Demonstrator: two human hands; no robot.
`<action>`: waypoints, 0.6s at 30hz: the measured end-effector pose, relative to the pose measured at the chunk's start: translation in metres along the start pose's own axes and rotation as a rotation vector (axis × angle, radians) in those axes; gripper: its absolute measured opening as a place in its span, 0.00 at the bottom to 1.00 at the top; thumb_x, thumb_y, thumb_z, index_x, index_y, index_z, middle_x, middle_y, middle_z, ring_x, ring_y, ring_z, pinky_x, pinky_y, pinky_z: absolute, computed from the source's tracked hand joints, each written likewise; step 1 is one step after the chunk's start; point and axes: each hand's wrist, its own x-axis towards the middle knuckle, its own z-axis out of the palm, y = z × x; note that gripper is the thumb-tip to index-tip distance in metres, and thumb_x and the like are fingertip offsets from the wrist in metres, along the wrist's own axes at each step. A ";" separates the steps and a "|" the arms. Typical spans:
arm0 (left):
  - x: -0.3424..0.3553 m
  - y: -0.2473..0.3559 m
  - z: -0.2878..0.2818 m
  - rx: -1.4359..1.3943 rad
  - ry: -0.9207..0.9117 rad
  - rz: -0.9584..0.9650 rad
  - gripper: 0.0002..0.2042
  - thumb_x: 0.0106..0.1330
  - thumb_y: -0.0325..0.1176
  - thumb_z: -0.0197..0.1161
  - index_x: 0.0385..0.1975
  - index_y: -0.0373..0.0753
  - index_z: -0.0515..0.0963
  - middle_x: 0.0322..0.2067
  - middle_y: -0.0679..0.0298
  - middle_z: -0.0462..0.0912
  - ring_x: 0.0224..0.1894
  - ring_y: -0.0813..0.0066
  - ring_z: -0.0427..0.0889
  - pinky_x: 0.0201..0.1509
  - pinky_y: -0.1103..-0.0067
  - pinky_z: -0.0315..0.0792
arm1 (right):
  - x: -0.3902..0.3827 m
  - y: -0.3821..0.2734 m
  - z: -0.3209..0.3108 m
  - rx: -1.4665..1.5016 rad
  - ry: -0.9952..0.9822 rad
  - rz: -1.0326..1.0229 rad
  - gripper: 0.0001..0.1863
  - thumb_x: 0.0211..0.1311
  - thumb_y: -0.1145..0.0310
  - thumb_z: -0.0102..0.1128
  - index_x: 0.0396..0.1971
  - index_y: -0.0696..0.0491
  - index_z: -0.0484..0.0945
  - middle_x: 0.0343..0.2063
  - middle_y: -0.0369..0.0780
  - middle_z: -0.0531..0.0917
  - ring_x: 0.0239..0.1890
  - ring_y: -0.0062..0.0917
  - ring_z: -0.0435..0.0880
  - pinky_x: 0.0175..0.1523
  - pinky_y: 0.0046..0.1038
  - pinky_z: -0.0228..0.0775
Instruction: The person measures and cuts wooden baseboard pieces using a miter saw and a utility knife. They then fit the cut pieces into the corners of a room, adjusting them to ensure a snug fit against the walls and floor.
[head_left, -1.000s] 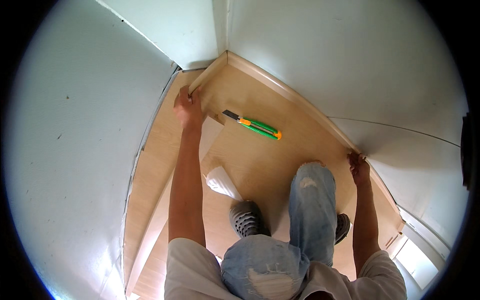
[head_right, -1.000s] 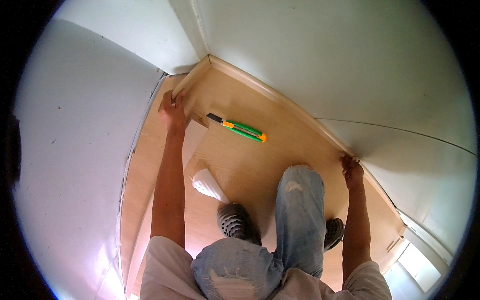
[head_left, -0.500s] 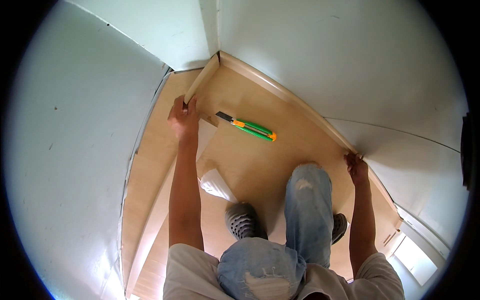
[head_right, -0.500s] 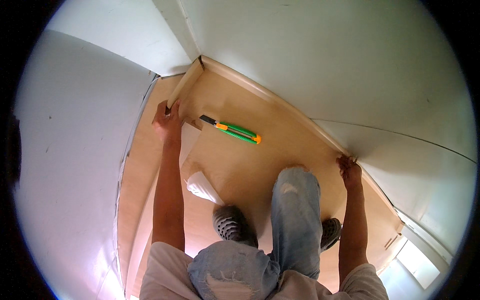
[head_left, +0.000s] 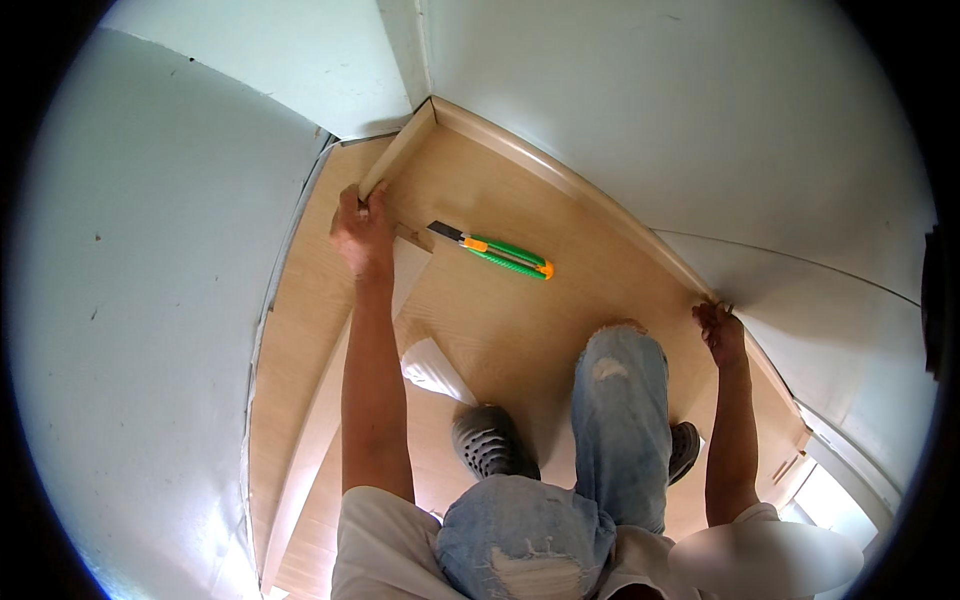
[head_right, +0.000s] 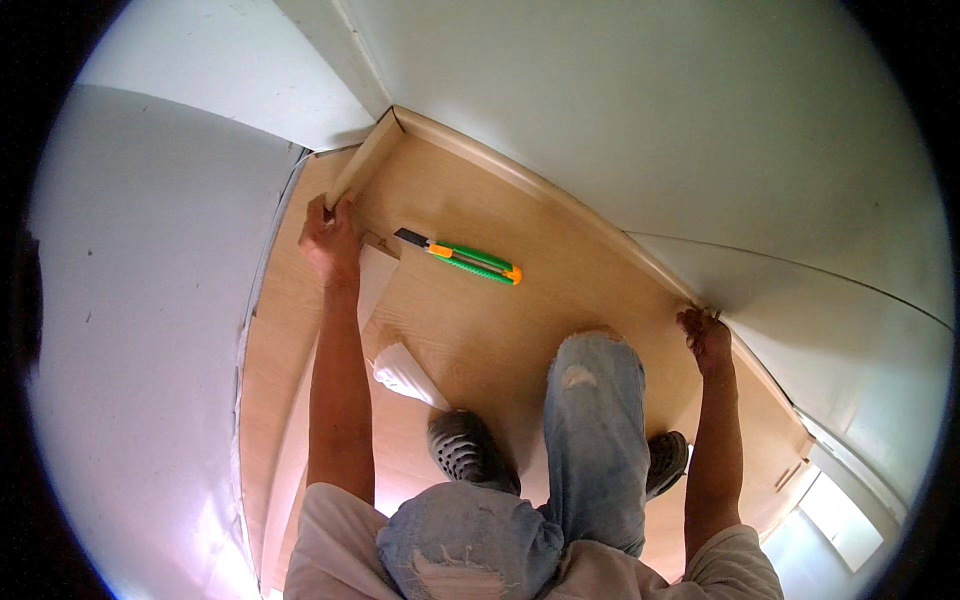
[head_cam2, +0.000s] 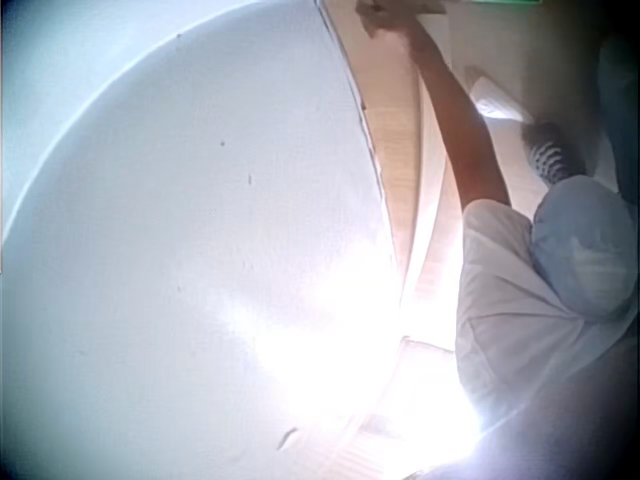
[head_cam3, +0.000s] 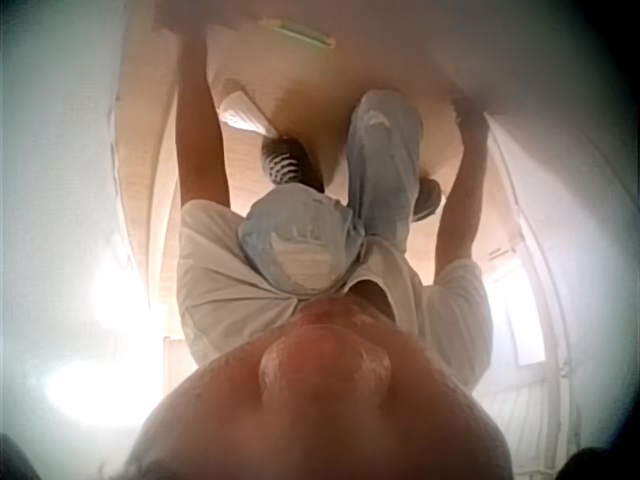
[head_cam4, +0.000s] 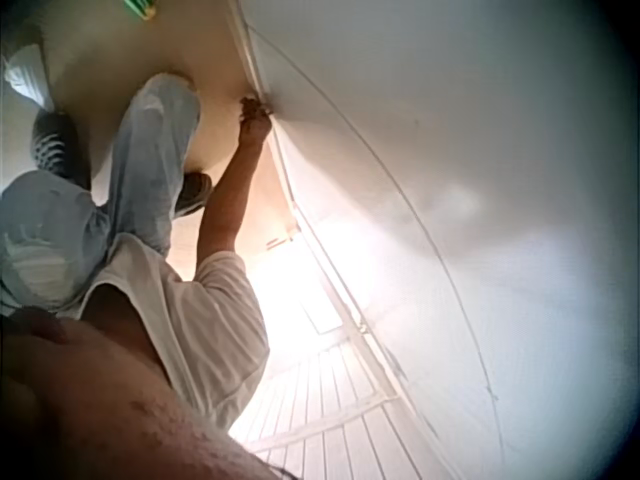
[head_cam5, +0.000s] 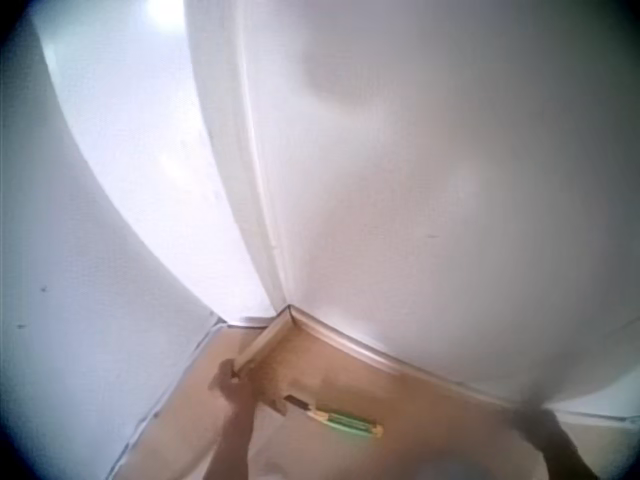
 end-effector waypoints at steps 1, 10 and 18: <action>0.004 0.002 0.000 0.021 0.010 -0.010 0.11 0.58 0.35 0.75 0.36 0.40 0.82 0.26 0.58 0.84 0.25 0.66 0.83 0.29 0.72 0.75 | 0.001 -0.002 -0.001 0.011 -0.016 0.004 0.25 0.78 0.52 0.44 0.52 0.61 0.74 0.44 0.46 0.85 0.39 0.24 0.87 0.24 0.14 0.71; 0.008 -0.007 0.006 0.106 0.027 0.022 0.12 0.57 0.36 0.76 0.36 0.41 0.81 0.26 0.58 0.84 0.26 0.63 0.83 0.31 0.70 0.76 | 0.010 0.002 -0.008 0.000 -0.083 -0.031 0.26 0.78 0.52 0.43 0.52 0.62 0.73 0.44 0.48 0.85 0.38 0.26 0.86 0.23 0.13 0.71; 0.008 -0.026 0.008 -0.053 -0.051 -0.031 0.12 0.57 0.35 0.76 0.36 0.39 0.82 0.27 0.57 0.84 0.26 0.63 0.82 0.31 0.70 0.76 | -0.004 -0.007 0.006 0.038 -0.019 -0.002 0.24 0.79 0.54 0.43 0.51 0.61 0.75 0.41 0.44 0.86 0.31 0.19 0.83 0.24 0.13 0.69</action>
